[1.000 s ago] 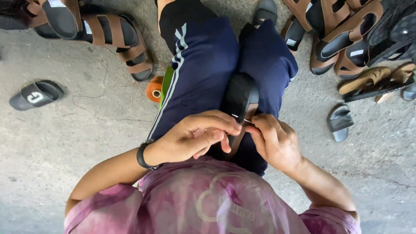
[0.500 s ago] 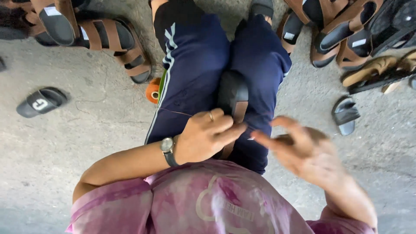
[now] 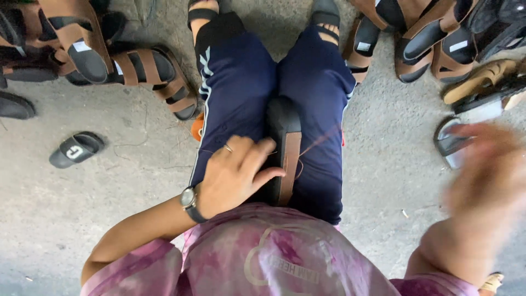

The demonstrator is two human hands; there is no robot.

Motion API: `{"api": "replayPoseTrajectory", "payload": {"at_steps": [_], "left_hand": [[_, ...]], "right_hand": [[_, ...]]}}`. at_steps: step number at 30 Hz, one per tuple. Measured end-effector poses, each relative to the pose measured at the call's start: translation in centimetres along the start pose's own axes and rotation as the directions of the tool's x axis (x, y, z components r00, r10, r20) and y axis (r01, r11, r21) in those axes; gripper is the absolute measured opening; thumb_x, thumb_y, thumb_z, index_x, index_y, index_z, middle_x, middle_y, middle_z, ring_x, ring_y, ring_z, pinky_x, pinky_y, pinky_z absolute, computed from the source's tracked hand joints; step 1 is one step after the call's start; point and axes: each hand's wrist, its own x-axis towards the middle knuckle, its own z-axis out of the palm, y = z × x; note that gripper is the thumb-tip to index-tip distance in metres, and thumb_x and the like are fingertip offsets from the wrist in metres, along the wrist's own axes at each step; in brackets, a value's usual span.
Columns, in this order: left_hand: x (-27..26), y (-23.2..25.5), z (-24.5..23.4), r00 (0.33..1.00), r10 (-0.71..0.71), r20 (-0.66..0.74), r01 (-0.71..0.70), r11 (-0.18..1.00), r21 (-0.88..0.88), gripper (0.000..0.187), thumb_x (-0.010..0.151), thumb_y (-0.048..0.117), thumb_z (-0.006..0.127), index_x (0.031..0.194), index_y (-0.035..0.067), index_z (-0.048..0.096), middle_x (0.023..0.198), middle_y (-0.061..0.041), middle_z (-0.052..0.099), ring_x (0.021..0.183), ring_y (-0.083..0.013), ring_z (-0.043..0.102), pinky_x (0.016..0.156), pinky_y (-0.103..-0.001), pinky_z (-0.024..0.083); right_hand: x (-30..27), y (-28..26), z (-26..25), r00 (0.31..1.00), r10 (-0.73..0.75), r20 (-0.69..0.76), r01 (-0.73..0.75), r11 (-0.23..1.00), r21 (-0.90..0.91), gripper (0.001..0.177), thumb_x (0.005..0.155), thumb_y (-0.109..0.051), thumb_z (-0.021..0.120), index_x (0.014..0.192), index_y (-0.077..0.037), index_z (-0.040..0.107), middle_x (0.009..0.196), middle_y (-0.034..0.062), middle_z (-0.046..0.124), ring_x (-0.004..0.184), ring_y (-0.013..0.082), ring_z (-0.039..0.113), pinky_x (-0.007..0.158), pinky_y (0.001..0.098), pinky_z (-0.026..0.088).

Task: The person is hand-stitching the sole of a brown sandal using a needle and thread while sitting on the floor.

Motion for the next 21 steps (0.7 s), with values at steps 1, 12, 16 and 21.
{"api": "replayPoseTrajectory", "payload": {"at_steps": [1,12,16,21], "left_hand": [[0.2,0.1,0.0,1.0,-0.003,0.007,0.003,1.0,0.0,0.052,0.093,0.055,0.071,0.119,0.011,0.06,0.089,-0.006,0.056,0.077,-0.0247,0.058,0.061,-0.037,0.049],[7.9,-1.8,-3.7,0.956,0.206,0.21,0.187,0.124,-0.974,0.041,0.11,0.03,0.039,0.114,-0.001,0.066,0.098,-0.011,0.063,0.086,-0.018,0.063,0.08,-0.027,0.058],[11.1,-3.7,-0.6,0.989,-0.108,0.103,0.122,0.183,-0.975,0.024,0.095,0.024,0.058,0.078,0.01,0.066,0.08,-0.002,0.066,0.074,-0.0134,0.06,0.075,-0.031,0.049],[12.6,-7.6,-2.5,0.954,-0.131,0.271,0.283,0.091,-0.955,0.043,0.105,0.041,0.044,0.074,0.012,0.048,0.065,0.0,0.046,0.059,-0.0135,0.053,0.06,-0.023,0.049]], "right_hand": [[0.8,-2.5,1.5,1.0,0.004,0.005,-0.004,1.0,0.004,0.052,0.133,-0.023,0.033,0.122,0.017,0.063,0.126,0.0289,0.069,0.111,0.0389,0.065,0.098,0.0439,0.048],[2.4,-7.8,8.5,0.79,-0.534,0.302,0.315,0.776,0.547,0.029,0.085,0.011,0.06,0.106,-0.006,0.07,0.063,-0.0039,0.061,0.047,0.0096,0.054,0.048,0.0255,0.048],[3.4,-7.8,10.0,0.752,-0.564,0.341,0.282,0.743,0.607,0.024,0.094,-0.002,0.058,0.115,-0.005,0.07,0.071,-0.0004,0.071,0.049,0.0113,0.063,0.049,0.0291,0.054],[4.5,-7.6,10.0,0.715,-0.61,0.341,0.374,0.747,0.55,0.027,0.096,0.002,0.06,0.119,-0.008,0.068,0.079,0.002,0.068,0.06,0.0185,0.064,0.061,0.0328,0.053]]}}
